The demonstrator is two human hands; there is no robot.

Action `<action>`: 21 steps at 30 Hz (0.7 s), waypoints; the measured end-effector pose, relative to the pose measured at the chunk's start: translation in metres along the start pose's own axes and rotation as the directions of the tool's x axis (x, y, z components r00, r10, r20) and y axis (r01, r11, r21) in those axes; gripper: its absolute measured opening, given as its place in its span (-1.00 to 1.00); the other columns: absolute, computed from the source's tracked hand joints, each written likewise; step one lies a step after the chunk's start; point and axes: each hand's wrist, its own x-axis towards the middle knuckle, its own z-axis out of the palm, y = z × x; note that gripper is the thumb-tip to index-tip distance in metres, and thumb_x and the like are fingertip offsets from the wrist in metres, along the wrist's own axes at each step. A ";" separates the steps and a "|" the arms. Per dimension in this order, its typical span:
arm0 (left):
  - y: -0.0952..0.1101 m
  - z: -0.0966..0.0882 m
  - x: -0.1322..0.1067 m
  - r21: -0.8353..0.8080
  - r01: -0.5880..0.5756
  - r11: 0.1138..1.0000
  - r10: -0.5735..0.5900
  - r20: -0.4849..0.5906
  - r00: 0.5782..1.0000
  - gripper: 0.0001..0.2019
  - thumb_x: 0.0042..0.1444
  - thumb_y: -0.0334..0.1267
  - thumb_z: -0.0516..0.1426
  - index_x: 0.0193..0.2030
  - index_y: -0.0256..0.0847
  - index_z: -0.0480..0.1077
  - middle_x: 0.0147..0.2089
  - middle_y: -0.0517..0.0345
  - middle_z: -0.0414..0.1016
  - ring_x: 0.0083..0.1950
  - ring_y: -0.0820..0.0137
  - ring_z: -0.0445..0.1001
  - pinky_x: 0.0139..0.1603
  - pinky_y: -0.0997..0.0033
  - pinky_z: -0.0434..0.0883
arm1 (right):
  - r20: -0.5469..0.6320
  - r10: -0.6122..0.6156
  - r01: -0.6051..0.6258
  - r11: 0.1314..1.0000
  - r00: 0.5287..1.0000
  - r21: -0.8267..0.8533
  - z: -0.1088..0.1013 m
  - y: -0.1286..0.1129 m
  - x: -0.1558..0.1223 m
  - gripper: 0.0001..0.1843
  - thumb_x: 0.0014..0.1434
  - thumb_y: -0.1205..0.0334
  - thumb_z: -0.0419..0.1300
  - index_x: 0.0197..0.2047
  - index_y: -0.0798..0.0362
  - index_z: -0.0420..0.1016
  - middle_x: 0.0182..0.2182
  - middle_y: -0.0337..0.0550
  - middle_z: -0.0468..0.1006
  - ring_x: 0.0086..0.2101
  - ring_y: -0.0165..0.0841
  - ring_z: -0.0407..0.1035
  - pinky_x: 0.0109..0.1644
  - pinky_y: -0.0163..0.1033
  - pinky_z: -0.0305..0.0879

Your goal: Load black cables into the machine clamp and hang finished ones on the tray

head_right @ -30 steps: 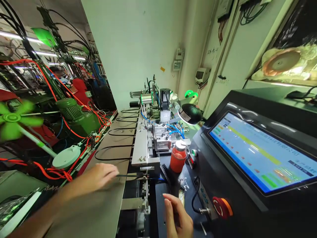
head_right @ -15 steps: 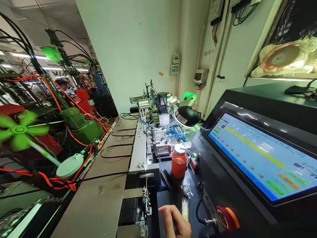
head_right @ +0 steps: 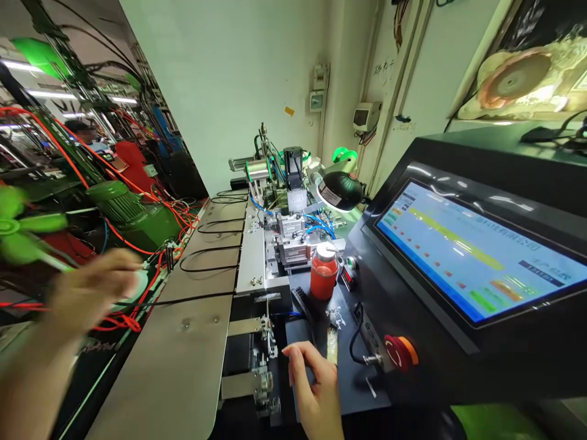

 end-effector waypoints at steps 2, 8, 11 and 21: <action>0.028 0.059 0.007 -0.252 -0.059 0.966 0.135 0.296 0.946 -0.65 0.23 0.03 0.07 -0.23 -0.16 0.56 -0.34 0.22 0.43 -0.41 0.56 0.33 -0.42 0.59 0.29 | -0.011 -0.014 0.014 1.000 1.000 -0.001 0.001 -0.008 0.000 -0.66 0.28 0.05 0.09 -0.39 0.06 0.55 -0.67 -0.29 0.34 -0.62 -0.42 0.28 -0.52 -0.37 0.19; 0.074 0.150 -0.016 -0.346 0.133 0.929 0.065 0.504 0.862 -0.72 0.28 -0.17 0.05 -0.26 -0.25 0.53 -0.35 0.14 0.47 -0.32 0.45 0.41 -0.30 0.50 0.35 | -0.060 0.055 -0.052 0.997 0.997 0.049 0.010 -0.015 0.002 -0.82 0.23 0.14 0.17 -0.26 0.05 0.54 -0.41 -0.15 0.56 -0.39 -0.33 0.46 -0.31 -0.31 0.37; 0.069 0.155 -0.027 -0.354 0.149 0.923 0.051 0.496 0.867 -0.80 0.24 -0.23 0.09 -0.26 -0.24 0.52 -0.33 0.15 0.50 -0.30 0.44 0.44 -0.28 0.50 0.36 | -0.045 0.073 -0.069 0.995 0.996 0.075 0.020 -0.010 0.004 -0.84 0.22 0.16 0.19 -0.26 0.05 0.53 -0.37 -0.15 0.56 -0.36 -0.33 0.45 -0.28 -0.30 0.37; 0.058 0.142 -0.021 -0.271 -0.246 0.931 0.363 0.603 0.710 -0.79 0.26 -0.27 0.06 -0.32 -0.22 0.49 -0.37 0.21 0.39 -0.41 0.52 0.35 -0.38 0.55 0.25 | 0.313 0.079 -0.092 0.995 0.946 0.029 0.011 -0.009 0.014 -0.70 0.21 0.15 0.20 -0.52 0.08 0.38 -0.59 -0.31 0.31 -0.52 -0.46 0.15 -0.45 -0.35 0.07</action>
